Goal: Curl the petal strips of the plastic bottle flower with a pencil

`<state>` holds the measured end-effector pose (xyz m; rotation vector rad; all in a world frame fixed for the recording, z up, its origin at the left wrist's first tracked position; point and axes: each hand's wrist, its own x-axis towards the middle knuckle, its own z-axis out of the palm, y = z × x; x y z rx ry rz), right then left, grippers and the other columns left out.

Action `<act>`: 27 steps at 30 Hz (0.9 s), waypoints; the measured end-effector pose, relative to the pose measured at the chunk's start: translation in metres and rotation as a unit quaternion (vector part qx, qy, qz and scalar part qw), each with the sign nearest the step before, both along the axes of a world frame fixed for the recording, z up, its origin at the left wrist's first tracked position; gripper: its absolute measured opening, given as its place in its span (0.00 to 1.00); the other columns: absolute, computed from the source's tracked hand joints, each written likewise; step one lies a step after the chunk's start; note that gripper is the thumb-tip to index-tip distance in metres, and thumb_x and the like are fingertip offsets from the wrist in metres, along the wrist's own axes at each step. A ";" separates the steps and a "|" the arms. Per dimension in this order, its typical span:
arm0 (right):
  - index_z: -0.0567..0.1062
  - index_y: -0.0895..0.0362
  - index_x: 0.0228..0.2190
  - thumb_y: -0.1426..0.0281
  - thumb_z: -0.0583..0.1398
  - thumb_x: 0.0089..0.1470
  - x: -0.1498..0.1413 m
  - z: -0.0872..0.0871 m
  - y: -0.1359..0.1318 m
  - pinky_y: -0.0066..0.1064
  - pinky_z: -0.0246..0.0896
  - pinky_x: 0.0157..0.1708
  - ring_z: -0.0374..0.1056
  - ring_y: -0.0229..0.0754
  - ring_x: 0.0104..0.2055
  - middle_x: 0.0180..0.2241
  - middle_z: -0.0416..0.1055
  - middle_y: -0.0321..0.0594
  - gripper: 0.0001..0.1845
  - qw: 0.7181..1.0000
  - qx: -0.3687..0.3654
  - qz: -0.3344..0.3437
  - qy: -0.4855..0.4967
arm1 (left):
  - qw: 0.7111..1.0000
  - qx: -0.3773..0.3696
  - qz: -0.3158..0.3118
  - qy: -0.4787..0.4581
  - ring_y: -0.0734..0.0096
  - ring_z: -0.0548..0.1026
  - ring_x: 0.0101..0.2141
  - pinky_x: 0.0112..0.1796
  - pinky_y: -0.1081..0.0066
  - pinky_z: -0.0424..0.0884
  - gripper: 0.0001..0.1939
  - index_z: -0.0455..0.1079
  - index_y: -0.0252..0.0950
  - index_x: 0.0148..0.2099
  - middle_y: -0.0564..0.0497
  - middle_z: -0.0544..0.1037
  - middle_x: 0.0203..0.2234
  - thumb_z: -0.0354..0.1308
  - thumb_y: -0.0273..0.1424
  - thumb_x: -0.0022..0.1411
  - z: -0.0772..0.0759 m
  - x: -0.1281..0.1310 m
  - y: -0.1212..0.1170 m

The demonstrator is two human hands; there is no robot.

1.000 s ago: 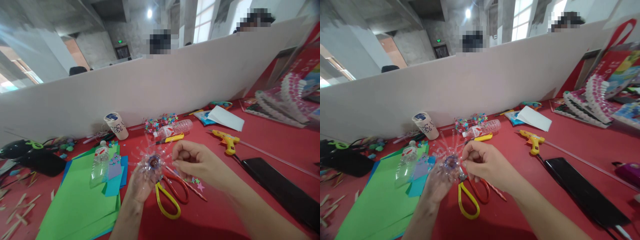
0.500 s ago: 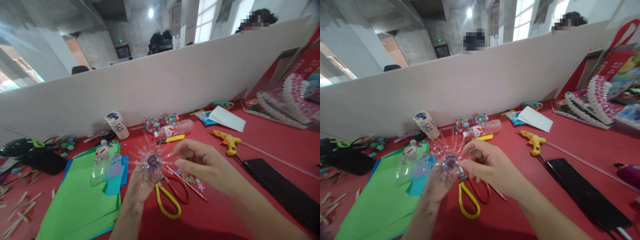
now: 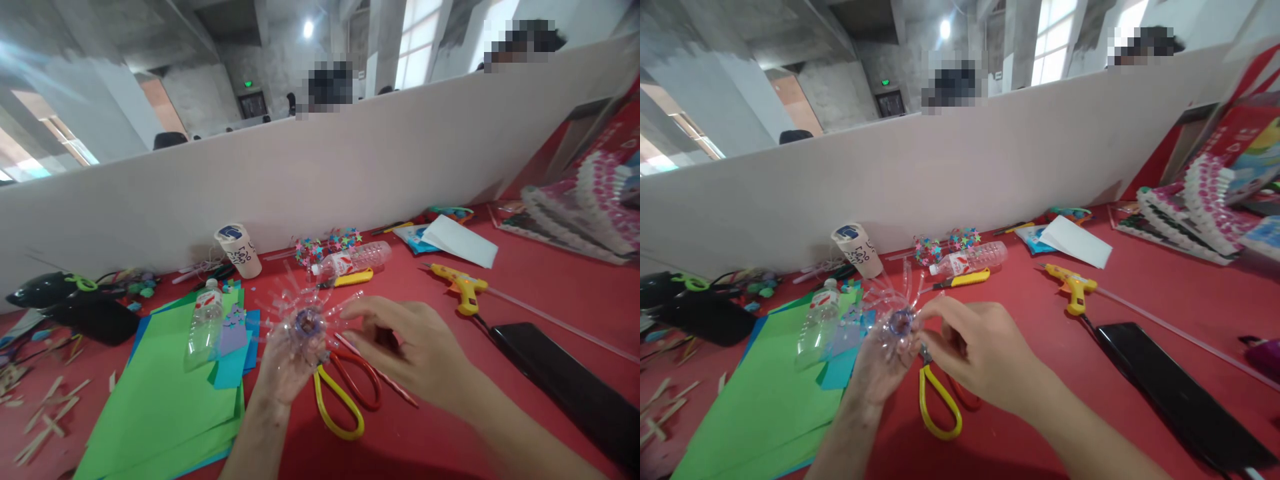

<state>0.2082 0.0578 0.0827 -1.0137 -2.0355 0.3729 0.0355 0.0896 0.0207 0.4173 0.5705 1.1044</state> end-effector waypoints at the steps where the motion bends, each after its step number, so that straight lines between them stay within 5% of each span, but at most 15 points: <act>1: 0.67 0.56 0.35 0.70 0.55 0.53 0.000 -0.001 0.000 0.22 0.49 0.20 0.57 0.31 0.17 0.17 0.64 0.30 0.05 1.000 0.003 -0.001 -0.001 | 1.000 -0.001 0.000 -0.001 0.81 0.66 0.18 0.22 0.78 0.65 0.04 0.71 0.30 0.29 0.49 0.73 0.22 0.55 0.24 0.51 0.000 0.000 0.000; 12: 0.68 0.55 0.35 0.70 0.55 0.52 0.005 0.006 -0.004 0.22 0.52 0.19 0.58 0.31 0.17 0.17 0.64 0.30 0.06 0.999 -0.018 -0.016 0.027 | 0.999 0.011 -0.036 -0.016 0.83 0.63 0.18 0.21 0.80 0.62 0.08 0.70 0.29 0.30 0.48 0.72 0.24 0.51 0.27 0.55 -0.005 -0.002 0.003; 17: 0.69 0.55 0.29 0.70 0.55 0.52 0.015 -0.002 0.013 0.23 0.52 0.15 0.57 0.31 0.15 0.15 0.60 0.29 0.04 0.965 -0.113 -0.036 0.234 | 0.999 0.007 -0.030 -0.019 0.83 0.63 0.18 0.22 0.80 0.63 0.09 0.69 0.29 0.29 0.47 0.72 0.24 0.50 0.27 0.55 -0.008 -0.004 0.007; 20: 0.69 0.55 0.32 0.70 0.57 0.51 0.020 -0.016 0.033 0.22 0.51 0.15 0.57 0.31 0.16 0.15 0.61 0.29 0.03 0.914 -0.208 0.038 0.346 | 0.999 -0.001 -0.031 -0.030 0.82 0.63 0.17 0.21 0.80 0.63 0.09 0.69 0.30 0.31 0.48 0.72 0.23 0.49 0.27 0.56 -0.010 -0.004 0.007; 27: 0.73 0.57 0.34 0.71 0.60 0.48 0.018 -0.028 0.045 0.21 0.54 0.18 0.59 0.29 0.19 0.19 0.64 0.30 0.08 0.866 -0.342 0.197 0.308 | 0.999 -0.036 -0.030 -0.020 0.81 0.65 0.17 0.19 0.80 0.63 0.11 0.70 0.30 0.29 0.49 0.72 0.21 0.48 0.28 0.57 -0.009 -0.002 0.007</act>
